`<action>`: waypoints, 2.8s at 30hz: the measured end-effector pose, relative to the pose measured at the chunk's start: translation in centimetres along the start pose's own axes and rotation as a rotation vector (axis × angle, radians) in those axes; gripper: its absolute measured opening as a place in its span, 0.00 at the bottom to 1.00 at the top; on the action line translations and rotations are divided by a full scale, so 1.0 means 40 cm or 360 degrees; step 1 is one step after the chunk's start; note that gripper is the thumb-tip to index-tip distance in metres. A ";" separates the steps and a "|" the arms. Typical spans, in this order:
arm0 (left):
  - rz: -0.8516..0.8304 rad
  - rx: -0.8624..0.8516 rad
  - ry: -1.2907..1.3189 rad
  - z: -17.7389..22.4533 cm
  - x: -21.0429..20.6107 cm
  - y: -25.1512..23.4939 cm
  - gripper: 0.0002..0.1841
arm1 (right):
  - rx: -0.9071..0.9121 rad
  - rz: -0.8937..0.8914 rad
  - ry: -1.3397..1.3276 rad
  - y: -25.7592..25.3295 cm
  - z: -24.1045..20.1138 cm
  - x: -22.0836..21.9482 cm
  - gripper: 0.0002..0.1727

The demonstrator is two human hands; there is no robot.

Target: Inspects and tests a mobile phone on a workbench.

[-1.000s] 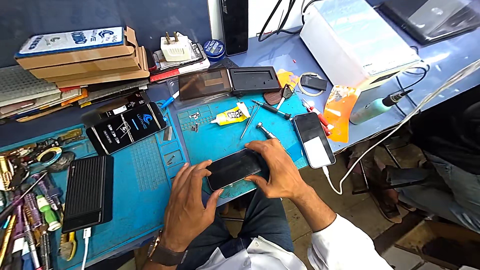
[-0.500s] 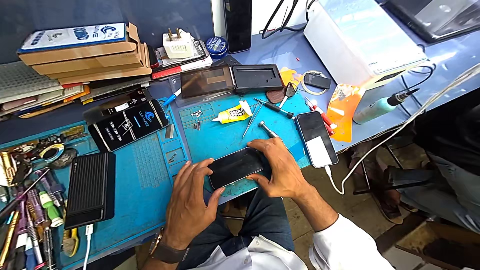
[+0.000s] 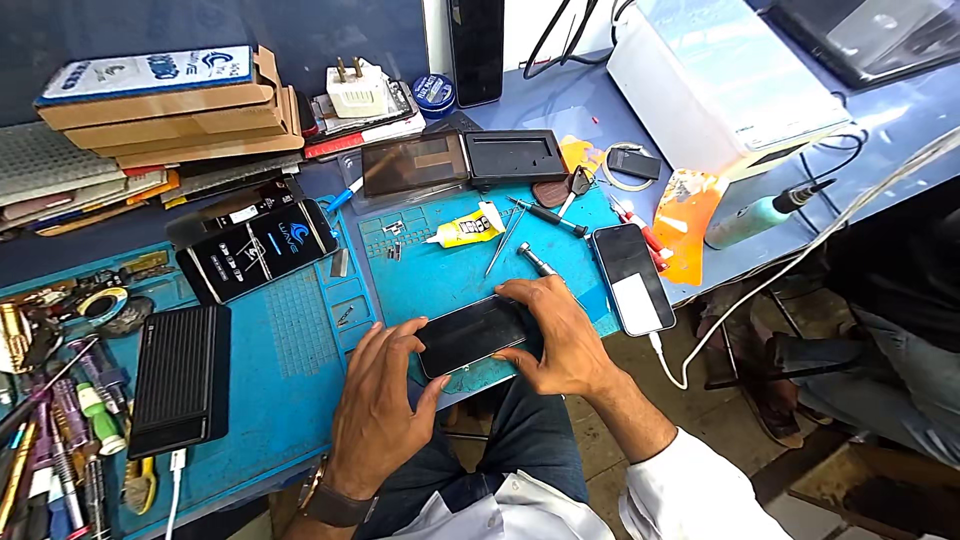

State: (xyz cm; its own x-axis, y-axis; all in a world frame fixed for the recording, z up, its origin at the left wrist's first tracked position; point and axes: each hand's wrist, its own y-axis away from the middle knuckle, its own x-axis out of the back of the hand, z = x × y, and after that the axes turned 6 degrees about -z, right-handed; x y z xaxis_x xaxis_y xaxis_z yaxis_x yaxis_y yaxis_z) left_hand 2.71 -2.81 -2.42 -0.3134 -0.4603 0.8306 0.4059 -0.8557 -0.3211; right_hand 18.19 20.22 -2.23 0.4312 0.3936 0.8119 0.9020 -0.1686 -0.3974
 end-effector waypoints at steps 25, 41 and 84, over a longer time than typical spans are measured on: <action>-0.0012 0.0011 -0.0008 0.001 0.001 0.000 0.20 | -0.0001 0.0017 -0.0013 0.002 -0.001 -0.002 0.39; -0.0017 0.0009 -0.0004 0.003 0.003 -0.001 0.19 | -0.0004 0.0031 -0.0014 0.003 -0.002 -0.002 0.38; -0.0016 0.0005 0.0004 0.002 0.002 -0.001 0.18 | -0.0008 0.0053 -0.0020 0.004 -0.002 -0.004 0.39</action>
State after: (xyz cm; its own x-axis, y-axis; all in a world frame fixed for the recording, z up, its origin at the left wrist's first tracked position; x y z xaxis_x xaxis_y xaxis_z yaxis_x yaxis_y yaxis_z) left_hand 2.73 -2.79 -2.29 -0.3195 -0.4525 0.8326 0.4056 -0.8594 -0.3114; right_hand 18.28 20.04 -2.40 0.4610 0.3989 0.7927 0.8872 -0.1866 -0.4221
